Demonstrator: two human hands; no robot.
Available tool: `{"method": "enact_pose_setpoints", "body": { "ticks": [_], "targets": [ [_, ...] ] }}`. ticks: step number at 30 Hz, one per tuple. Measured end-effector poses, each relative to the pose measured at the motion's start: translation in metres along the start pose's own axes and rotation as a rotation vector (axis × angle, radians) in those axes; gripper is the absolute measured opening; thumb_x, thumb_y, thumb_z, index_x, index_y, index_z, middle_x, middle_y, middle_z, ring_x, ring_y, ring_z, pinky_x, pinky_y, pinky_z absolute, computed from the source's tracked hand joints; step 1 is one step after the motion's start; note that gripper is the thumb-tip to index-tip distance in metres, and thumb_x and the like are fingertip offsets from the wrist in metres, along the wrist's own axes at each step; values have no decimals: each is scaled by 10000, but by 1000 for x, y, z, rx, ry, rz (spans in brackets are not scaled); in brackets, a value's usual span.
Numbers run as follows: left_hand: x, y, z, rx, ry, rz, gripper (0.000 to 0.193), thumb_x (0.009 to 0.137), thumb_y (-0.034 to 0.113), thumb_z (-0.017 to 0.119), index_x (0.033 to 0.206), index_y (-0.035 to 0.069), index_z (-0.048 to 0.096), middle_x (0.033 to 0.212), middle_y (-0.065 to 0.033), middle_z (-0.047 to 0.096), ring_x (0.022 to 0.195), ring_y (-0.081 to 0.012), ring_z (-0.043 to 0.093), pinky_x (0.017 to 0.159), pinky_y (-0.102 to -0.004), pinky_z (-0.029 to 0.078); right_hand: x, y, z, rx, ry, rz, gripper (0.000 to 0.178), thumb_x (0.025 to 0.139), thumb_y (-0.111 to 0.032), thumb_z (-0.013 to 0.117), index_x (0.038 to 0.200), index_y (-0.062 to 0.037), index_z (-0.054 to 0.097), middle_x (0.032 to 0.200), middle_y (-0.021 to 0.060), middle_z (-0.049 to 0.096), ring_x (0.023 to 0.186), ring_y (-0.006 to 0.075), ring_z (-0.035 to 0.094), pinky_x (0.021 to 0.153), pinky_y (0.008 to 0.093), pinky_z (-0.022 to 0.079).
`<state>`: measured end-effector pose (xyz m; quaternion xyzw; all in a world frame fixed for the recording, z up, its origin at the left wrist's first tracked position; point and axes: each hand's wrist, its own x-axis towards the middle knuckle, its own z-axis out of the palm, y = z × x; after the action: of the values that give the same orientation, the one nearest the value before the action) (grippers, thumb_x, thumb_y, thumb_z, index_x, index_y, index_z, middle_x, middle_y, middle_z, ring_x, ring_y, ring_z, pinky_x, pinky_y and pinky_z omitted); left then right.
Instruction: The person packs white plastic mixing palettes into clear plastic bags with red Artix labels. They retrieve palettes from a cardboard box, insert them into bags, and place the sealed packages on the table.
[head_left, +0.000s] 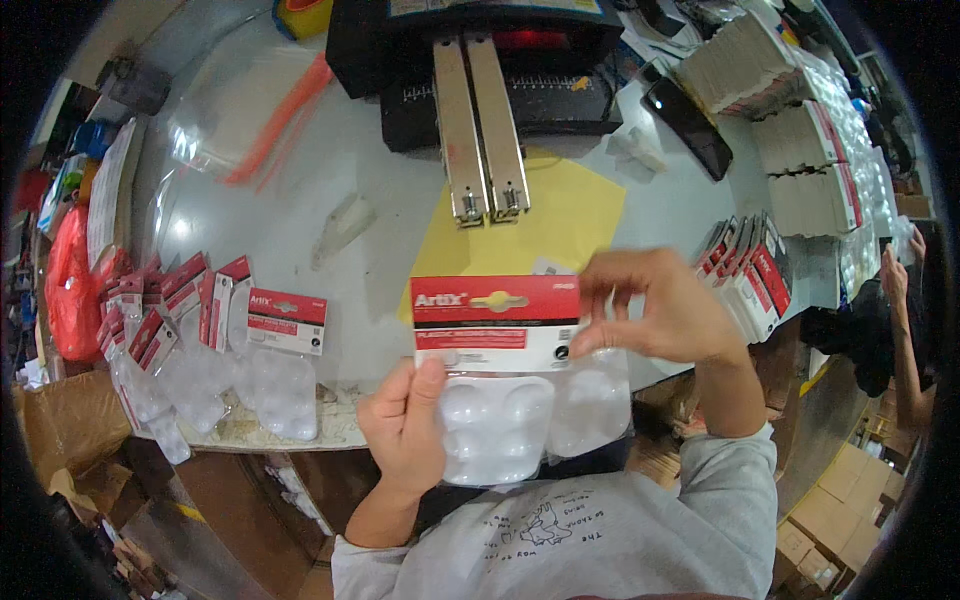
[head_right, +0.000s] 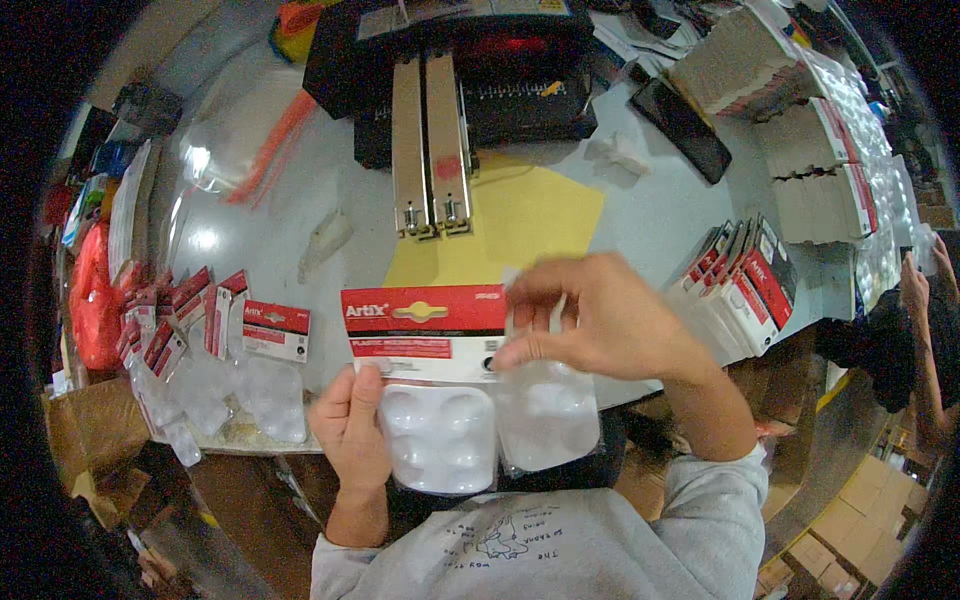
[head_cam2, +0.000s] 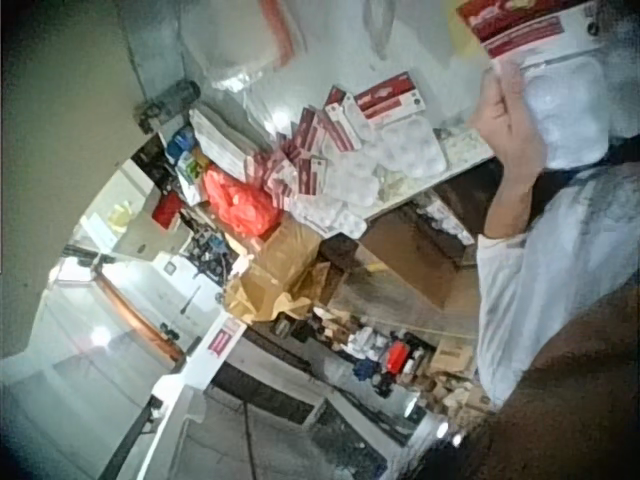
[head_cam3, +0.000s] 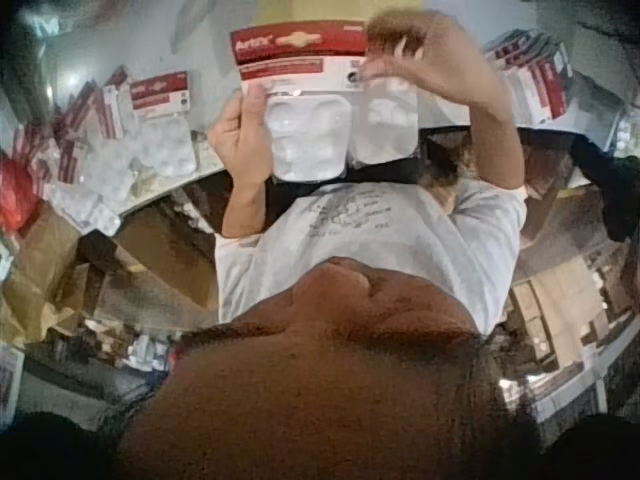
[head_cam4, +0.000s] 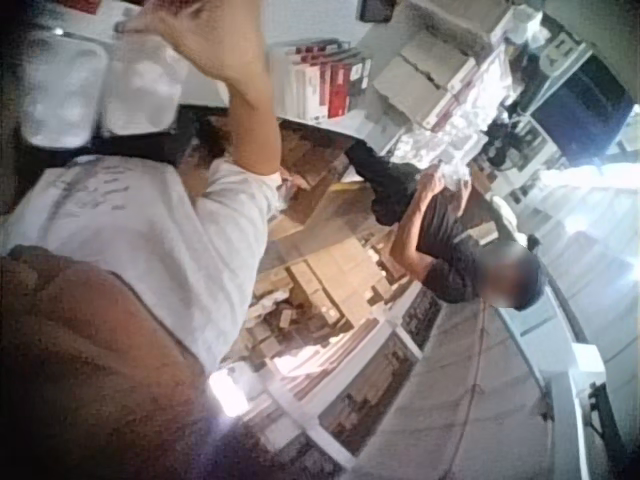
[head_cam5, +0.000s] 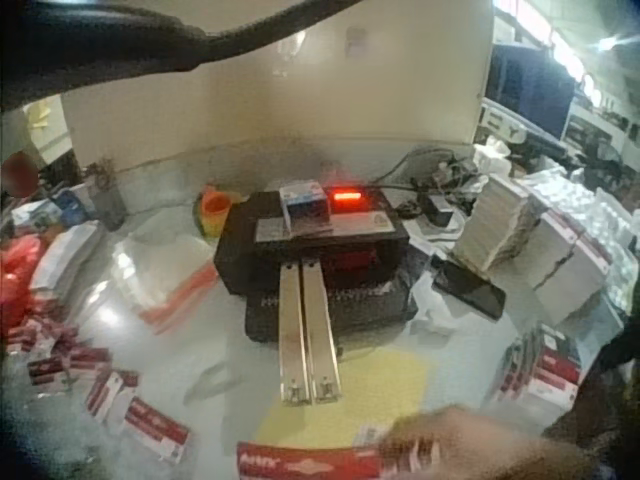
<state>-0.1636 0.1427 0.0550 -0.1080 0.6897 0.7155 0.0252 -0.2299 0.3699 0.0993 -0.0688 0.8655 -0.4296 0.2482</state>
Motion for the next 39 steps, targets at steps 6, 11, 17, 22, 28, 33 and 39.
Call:
{"method": "enact_pose_setpoints", "body": {
  "ticks": [6, 11, 17, 22, 28, 33, 39],
  "targets": [
    [4, -10, 4, 52, 19, -16, 290, 965, 179, 476, 811, -35, 597, 698, 38, 546, 647, -27, 417, 573, -175, 353, -9, 27, 13, 547, -216, 68, 179, 857, -127, 634, 896, 44, 669, 801, 88, 679, 612, 109, 633, 511, 207, 481],
    [5, -11, 7, -6, 5, 4, 314, 964, 212, 480, 810, -34, 600, 746, -8, 606, 650, -38, 474, 580, -180, 388, -13, 29, 16, 637, -218, 121, 167, 866, -125, 614, 889, 28, 676, 788, 82, 680, 640, 121, 654, 486, 208, 469],
    [5, -10, 7, 22, 19, 34, 317, 968, 207, 471, 797, -35, 584, 743, -18, 611, 656, -48, 484, 588, -191, 394, -16, 25, 22, 666, -177, 108, 159, 869, -113, 604, 890, 27, 677, 781, 81, 681, 640, 129, 660, 475, 204, 461],
    [5, -13, 8, 62, 34, 68, 321, 968, 202, 470, 780, -39, 568, 745, -16, 608, 660, -52, 481, 592, -194, 395, -15, 27, 23, 685, -163, 71, 161, 870, -103, 598, 901, 36, 674, 787, 86, 682, 641, 129, 659, 476, 204, 465],
    [5, -13, 4, 141, 25, 48, 307, 968, 175, 459, 780, -42, 568, 751, -11, 603, 668, -49, 478, 593, -193, 393, -19, 29, 27, 699, -80, 43, 148, 866, -92, 593, 896, 33, 666, 766, 95, 674, 626, 137, 650, 474, 209, 467],
    [7, -8, 2, 226, -63, -42, 266, 968, 181, 439, 832, -18, 553, 729, -1, 534, 682, -60, 449, 613, -206, 372, -12, 32, 29, 769, -175, 160, 172, 854, -118, 587, 801, 42, 620, 683, 74, 639, 598, 135, 629, 474, 219, 467],
    [72, -31, 20, 326, -7, 2, 289, 970, 172, 397, 864, -63, 526, 755, -77, 423, 715, -146, 441, 678, -272, 377, 46, 36, 31, 854, 81, 261, 178, 852, -134, 580, 781, 28, 596, 698, 99, 624, 602, 147, 635, 476, 232, 473]
  ]
}}
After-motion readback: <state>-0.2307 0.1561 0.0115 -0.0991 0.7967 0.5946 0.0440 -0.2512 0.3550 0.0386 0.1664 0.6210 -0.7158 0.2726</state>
